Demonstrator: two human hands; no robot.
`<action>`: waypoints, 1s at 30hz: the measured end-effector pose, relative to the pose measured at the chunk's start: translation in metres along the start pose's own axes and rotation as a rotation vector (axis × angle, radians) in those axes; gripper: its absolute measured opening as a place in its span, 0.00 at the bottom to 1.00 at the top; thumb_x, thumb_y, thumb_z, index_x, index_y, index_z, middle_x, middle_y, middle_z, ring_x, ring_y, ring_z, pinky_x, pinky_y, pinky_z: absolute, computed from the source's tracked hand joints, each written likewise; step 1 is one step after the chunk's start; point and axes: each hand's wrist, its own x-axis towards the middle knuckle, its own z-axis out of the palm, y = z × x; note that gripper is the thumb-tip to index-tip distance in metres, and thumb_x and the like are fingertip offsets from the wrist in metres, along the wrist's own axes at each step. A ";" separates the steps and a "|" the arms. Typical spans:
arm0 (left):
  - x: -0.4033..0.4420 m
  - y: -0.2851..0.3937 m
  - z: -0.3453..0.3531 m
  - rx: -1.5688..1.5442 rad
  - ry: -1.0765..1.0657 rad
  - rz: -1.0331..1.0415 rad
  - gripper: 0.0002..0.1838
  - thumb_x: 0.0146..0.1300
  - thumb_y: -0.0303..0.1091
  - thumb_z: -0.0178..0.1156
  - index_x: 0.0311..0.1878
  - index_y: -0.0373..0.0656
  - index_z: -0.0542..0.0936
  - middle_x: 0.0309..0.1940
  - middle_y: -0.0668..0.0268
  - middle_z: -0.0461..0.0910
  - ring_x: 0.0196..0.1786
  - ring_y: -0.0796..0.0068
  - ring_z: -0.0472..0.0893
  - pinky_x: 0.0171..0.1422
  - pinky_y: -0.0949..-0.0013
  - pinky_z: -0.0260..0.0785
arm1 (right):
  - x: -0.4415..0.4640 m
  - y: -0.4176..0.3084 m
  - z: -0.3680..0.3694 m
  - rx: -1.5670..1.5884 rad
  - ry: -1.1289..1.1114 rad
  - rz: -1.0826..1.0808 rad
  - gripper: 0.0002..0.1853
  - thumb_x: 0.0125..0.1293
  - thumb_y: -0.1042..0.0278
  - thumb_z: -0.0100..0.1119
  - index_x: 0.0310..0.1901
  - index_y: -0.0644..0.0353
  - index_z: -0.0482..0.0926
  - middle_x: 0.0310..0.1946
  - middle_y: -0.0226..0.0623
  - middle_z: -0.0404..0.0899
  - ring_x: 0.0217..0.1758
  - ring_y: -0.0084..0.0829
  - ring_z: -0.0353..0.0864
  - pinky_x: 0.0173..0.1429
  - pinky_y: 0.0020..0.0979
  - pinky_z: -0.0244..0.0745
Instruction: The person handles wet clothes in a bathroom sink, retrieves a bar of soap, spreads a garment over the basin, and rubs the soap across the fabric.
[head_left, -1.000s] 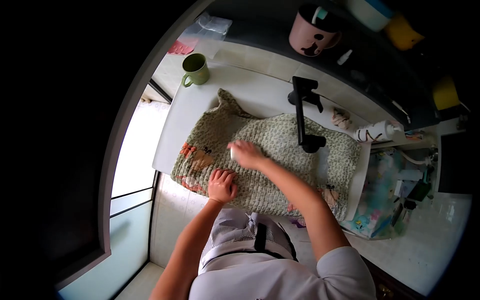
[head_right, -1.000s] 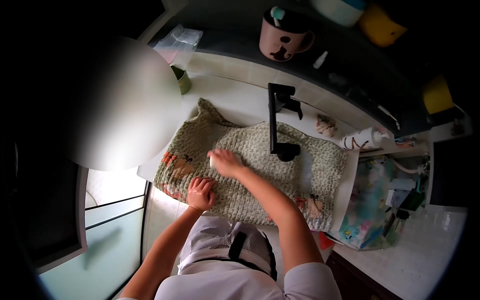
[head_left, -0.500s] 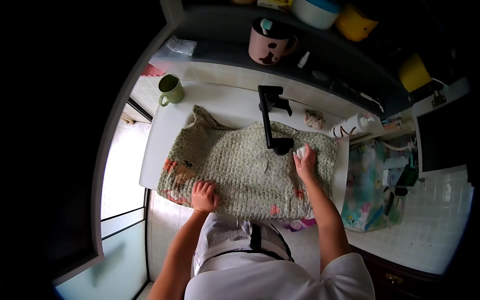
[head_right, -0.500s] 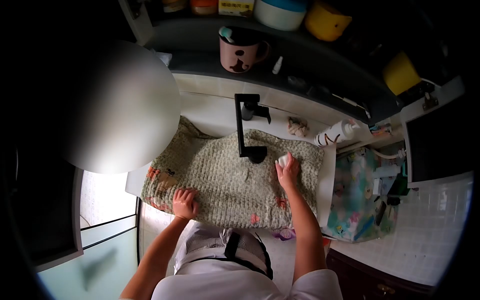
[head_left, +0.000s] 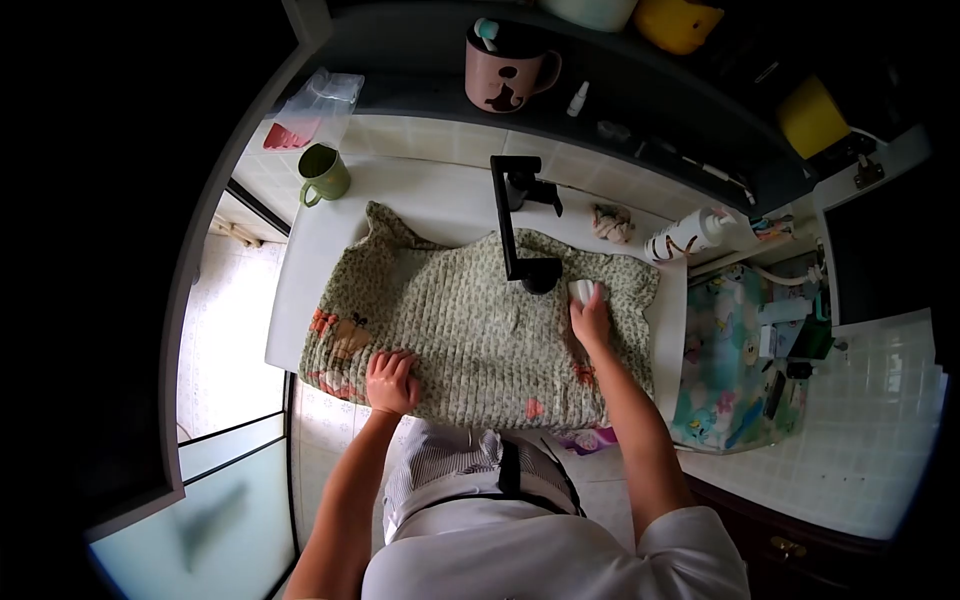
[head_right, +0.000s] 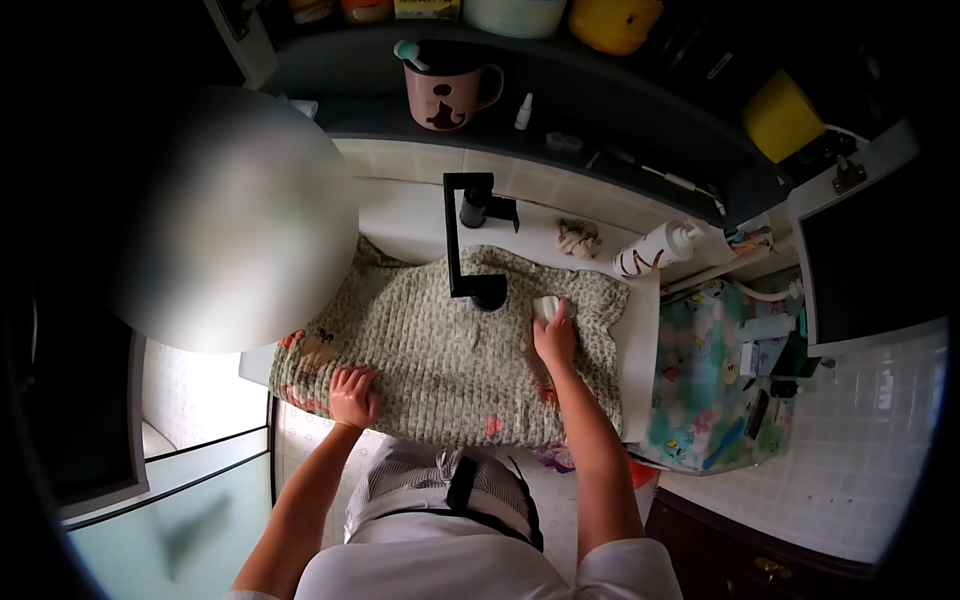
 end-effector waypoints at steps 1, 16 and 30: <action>0.000 0.000 0.000 0.002 0.001 0.000 0.20 0.43 0.32 0.53 0.43 0.42 0.80 0.44 0.61 0.81 0.51 0.59 0.77 0.66 0.52 0.62 | 0.001 -0.012 -0.008 -0.042 -0.072 0.072 0.38 0.69 0.46 0.49 0.74 0.52 0.46 0.57 0.50 0.71 0.49 0.47 0.78 0.45 0.48 0.77; 0.003 0.005 -0.005 -0.008 -0.001 0.005 0.20 0.43 0.31 0.52 0.43 0.41 0.80 0.44 0.60 0.81 0.52 0.57 0.77 0.64 0.52 0.63 | -0.040 -0.118 0.014 0.178 0.228 -0.597 0.29 0.57 0.57 0.68 0.57 0.61 0.70 0.48 0.48 0.74 0.50 0.49 0.74 0.53 0.48 0.70; 0.000 -0.002 0.000 -0.014 -0.003 -0.007 0.22 0.44 0.33 0.53 0.45 0.42 0.80 0.46 0.62 0.81 0.54 0.61 0.76 0.67 0.53 0.61 | -0.061 -0.111 0.040 -0.449 0.297 -0.910 0.48 0.51 0.47 0.69 0.69 0.60 0.56 0.57 0.42 0.64 0.58 0.44 0.67 0.55 0.49 0.67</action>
